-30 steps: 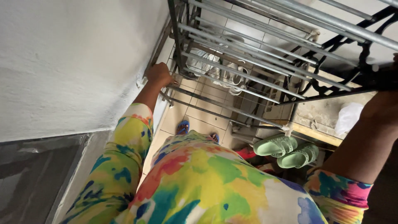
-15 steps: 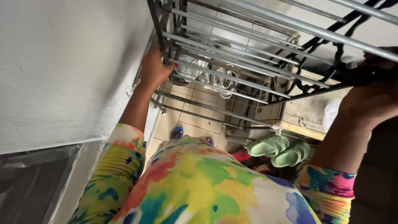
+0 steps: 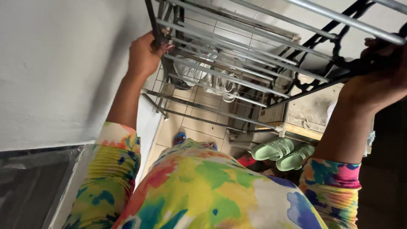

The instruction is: The recorder is shown assembling a small portable shoe rack and سپس cleaning its frame with a cloth.

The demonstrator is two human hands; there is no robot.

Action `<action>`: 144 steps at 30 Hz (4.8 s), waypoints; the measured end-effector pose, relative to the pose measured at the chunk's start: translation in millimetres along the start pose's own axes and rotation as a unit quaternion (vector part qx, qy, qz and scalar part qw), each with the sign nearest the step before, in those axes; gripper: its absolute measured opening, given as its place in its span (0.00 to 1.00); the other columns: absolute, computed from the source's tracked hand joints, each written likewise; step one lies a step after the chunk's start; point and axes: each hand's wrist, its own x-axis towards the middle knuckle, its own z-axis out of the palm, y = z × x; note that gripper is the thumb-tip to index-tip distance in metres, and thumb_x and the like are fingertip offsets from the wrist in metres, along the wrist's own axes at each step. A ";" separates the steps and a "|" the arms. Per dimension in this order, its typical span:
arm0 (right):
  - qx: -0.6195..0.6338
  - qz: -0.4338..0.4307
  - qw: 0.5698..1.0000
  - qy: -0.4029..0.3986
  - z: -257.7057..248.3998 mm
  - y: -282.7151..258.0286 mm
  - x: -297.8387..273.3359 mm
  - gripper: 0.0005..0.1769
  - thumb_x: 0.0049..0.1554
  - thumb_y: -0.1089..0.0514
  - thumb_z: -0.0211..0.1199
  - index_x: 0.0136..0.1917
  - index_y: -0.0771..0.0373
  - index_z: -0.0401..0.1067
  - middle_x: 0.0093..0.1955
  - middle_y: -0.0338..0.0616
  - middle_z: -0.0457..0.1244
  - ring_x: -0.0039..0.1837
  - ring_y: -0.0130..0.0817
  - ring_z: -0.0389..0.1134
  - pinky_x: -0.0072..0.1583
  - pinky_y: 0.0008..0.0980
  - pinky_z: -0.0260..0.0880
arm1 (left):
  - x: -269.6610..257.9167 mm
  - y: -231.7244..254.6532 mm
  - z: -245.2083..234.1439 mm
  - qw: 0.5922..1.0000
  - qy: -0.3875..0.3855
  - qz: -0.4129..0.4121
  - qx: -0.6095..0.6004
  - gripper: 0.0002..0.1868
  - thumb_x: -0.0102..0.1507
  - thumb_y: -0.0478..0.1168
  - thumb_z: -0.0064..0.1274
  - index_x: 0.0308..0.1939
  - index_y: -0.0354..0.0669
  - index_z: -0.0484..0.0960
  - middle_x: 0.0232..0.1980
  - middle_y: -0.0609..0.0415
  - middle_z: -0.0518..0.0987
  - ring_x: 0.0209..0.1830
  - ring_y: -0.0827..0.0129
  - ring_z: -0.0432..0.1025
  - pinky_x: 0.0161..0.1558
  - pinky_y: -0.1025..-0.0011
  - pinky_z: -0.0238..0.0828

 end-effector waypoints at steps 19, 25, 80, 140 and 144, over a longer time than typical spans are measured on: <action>-0.012 0.012 1.000 0.009 38.7 -5.5 -20.0 0.18 0.73 0.53 0.53 0.46 0.69 0.67 0.40 0.51 0.61 0.47 0.45 0.69 0.46 0.34 0.61 | -16.6 0.9 -6.0 1.000 0.019 -0.012 -0.013 0.21 0.62 0.34 0.67 0.59 0.42 0.84 0.41 0.50 0.87 0.36 0.72 0.80 0.40 0.72 0.75; -0.017 -0.009 1.000 -0.001 51.8 -15.5 -24.9 0.18 0.73 0.53 0.54 0.46 0.70 0.68 0.39 0.50 0.61 0.48 0.46 0.70 0.51 0.38 0.67 | -16.1 -3.5 -8.2 0.999 0.013 0.009 -0.039 0.20 0.64 0.30 0.62 0.61 0.43 0.83 0.48 0.52 0.87 0.42 0.71 0.82 0.43 0.73 0.78; 0.041 -0.017 0.999 0.031 25.8 -46.6 -16.1 0.21 0.72 0.52 0.54 0.64 0.74 0.72 0.39 0.50 0.60 0.46 0.44 0.67 0.49 0.38 0.65 | -34.7 15.5 9.6 0.988 0.019 0.052 -0.142 0.15 0.67 0.24 0.60 0.57 0.33 0.83 0.51 0.49 0.85 0.49 0.68 0.82 0.54 0.74 0.82; 0.012 0.002 0.998 0.056 40.0 -51.5 -33.6 0.10 0.69 0.57 0.58 0.57 0.67 0.71 0.49 0.52 0.69 0.49 0.37 0.69 0.55 0.35 0.71 | -38.2 51.3 10.5 0.995 -0.072 -0.072 0.009 0.21 0.59 0.37 0.73 0.51 0.33 0.81 0.43 0.46 0.84 0.43 0.64 0.80 0.46 0.68 0.76; 0.019 0.019 0.999 0.037 31.2 -50.7 -36.1 0.10 0.70 0.58 0.59 0.59 0.66 0.70 0.54 0.54 0.70 0.49 0.37 0.70 0.55 0.34 0.73 | -30.0 56.1 -1.2 0.991 -0.081 0.037 -0.099 0.29 0.61 0.41 0.68 0.62 0.35 0.75 0.57 0.49 0.83 0.56 0.68 0.78 0.55 0.70 0.77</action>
